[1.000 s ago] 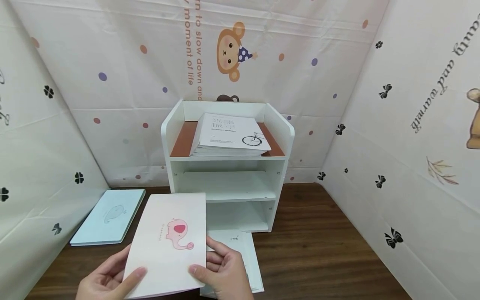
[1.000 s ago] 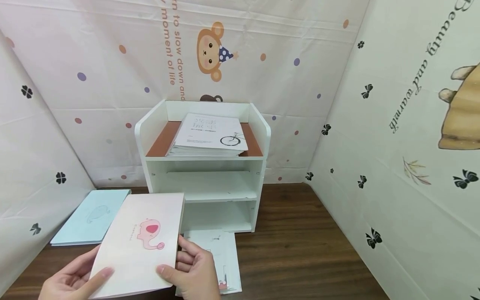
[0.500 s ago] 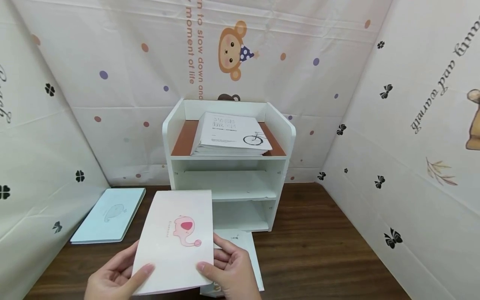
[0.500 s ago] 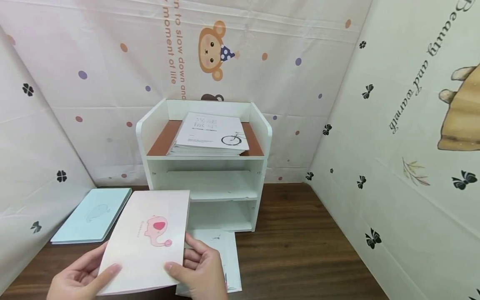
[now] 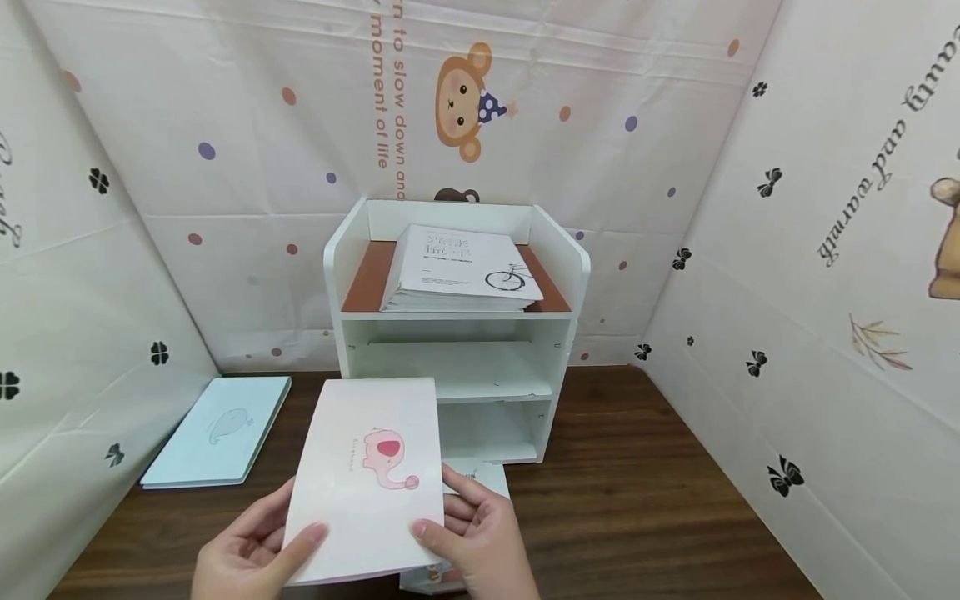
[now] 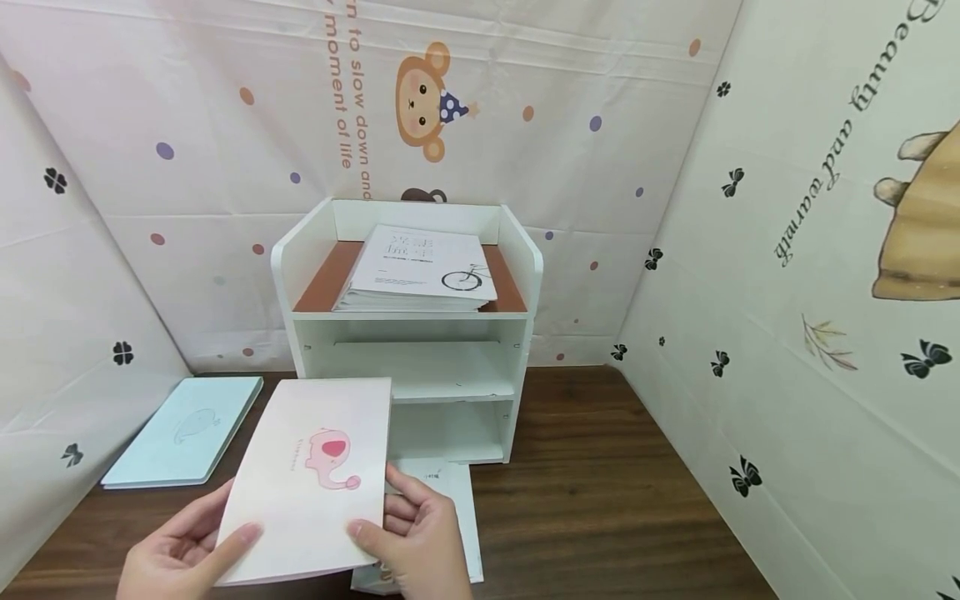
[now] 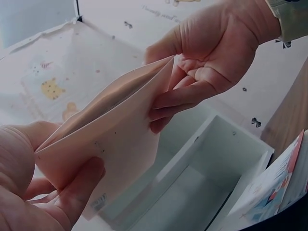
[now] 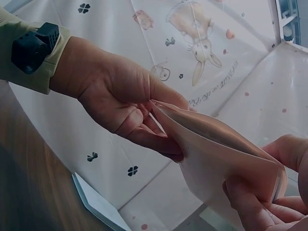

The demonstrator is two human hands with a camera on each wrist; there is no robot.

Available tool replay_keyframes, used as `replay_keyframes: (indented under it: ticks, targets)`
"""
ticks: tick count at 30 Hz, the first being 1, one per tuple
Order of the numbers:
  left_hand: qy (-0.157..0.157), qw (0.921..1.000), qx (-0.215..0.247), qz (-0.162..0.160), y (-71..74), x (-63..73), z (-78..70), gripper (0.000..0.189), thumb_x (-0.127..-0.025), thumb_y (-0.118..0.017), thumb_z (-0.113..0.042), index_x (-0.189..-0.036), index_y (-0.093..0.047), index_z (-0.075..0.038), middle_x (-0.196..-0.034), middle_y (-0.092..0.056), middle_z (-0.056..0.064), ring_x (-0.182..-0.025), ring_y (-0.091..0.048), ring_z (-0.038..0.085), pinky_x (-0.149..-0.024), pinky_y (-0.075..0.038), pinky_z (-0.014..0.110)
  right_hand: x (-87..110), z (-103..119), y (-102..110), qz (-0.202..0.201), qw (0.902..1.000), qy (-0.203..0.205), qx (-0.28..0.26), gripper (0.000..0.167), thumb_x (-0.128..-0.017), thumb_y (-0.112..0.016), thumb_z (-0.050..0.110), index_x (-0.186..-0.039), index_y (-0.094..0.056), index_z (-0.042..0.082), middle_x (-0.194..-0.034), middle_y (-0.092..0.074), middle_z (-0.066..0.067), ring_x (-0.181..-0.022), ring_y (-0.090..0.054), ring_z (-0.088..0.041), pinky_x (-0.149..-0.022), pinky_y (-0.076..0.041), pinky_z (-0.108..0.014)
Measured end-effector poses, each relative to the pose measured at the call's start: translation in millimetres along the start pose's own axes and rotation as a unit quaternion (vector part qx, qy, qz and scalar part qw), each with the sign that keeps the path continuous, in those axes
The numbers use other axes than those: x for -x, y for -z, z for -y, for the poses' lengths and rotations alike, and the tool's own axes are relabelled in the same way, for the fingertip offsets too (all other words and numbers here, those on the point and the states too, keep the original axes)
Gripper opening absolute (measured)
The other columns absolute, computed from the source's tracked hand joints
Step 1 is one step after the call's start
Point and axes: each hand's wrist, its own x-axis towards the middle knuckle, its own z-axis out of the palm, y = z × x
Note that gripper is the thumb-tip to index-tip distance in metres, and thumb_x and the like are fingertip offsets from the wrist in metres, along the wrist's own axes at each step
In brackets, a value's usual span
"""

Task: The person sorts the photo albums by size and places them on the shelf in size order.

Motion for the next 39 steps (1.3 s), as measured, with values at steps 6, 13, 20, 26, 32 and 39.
replay_keyframes:
  ticks: [6, 13, 20, 26, 32, 39]
  targets:
    - [-0.012, 0.9998, 0.017, 0.003, -6.1, 2.9, 0.7, 0.079, -0.072, -0.095, -0.015, -0.142, -0.059, -0.005, -0.096, -0.076, -0.014, -0.085, -0.076, 0.013, -0.072, -0.064, 0.029, 1.4, 3, 4, -0.001, 1.0, 0.002, -0.006, 0.074, -0.084, -0.082, 0.003, -0.149, -0.046, -0.007, -0.12, -0.072, -0.026, -0.1, -0.076, -0.024, -0.082, -0.063, -0.036]
    - [-0.023, 0.9996, 0.018, 0.002, -14.1, 6.5, -1.2, 0.078, -0.07, -0.095, -0.014, -0.14, -0.061, -0.005, -0.096, -0.076, -0.014, -0.086, -0.077, 0.014, -0.072, -0.064, 0.03, 3.4, 8, 7, -0.013, 0.9999, -0.003, 0.009, 0.074, -0.084, -0.082, 0.005, -0.148, -0.047, -0.008, -0.119, -0.073, -0.025, -0.099, -0.076, -0.022, -0.081, -0.064, -0.034]
    - [-0.032, 0.9993, 0.011, 0.014, -19.8, 9.3, -3.6, 0.076, -0.072, -0.094, -0.014, -0.14, -0.062, -0.006, -0.102, -0.076, -0.008, -0.086, -0.076, 0.014, -0.073, -0.064, 0.031, 3.9, 11, 11, -0.028, 0.9995, -0.001, 0.014, 0.075, -0.083, -0.083, 0.005, -0.147, -0.046, -0.01, -0.121, -0.072, -0.025, -0.099, -0.075, -0.021, -0.082, -0.063, -0.033]
    - [-0.045, 0.9985, 0.023, 0.021, -24.2, 10.6, -4.1, 0.073, -0.074, -0.092, -0.008, -0.14, -0.061, -0.003, -0.1, -0.076, -0.007, -0.085, -0.076, 0.015, -0.071, -0.064, 0.033, 4.1, 11, 15, -0.023, 0.9996, 0.01, 0.012, 0.077, -0.083, -0.082, 0.004, -0.148, -0.043, -0.013, -0.121, -0.071, -0.026, -0.099, -0.075, -0.02, -0.082, -0.063, -0.032]
    - [-0.047, 0.9985, 0.015, 0.025, -28.3, 12.3, -4.5, 0.072, -0.076, -0.092, -0.012, -0.14, -0.061, -0.004, -0.109, -0.075, 0.003, -0.085, -0.076, 0.015, -0.072, -0.064, 0.034, 4.7, 10, 20, -0.023, 0.9996, 0.012, 0.009, 0.078, -0.083, -0.082, 0.003, -0.148, -0.042, -0.014, -0.122, -0.071, -0.027, -0.1, -0.075, -0.021, -0.083, -0.063, -0.033]
    - [-0.067, 0.9967, 0.035, 0.028, -32.2, 14.0, -2.5, 0.069, -0.075, -0.091, -0.006, -0.138, -0.062, 0.0, -0.101, -0.077, -0.011, -0.085, -0.076, 0.016, -0.071, -0.064, 0.033, 4.9, 10, 23, -0.031, 0.9995, 0.006, 0.007, 0.08, -0.082, -0.083, 0.003, -0.148, -0.042, -0.013, -0.122, -0.071, -0.027, -0.101, -0.075, -0.022, -0.083, -0.063, -0.034]
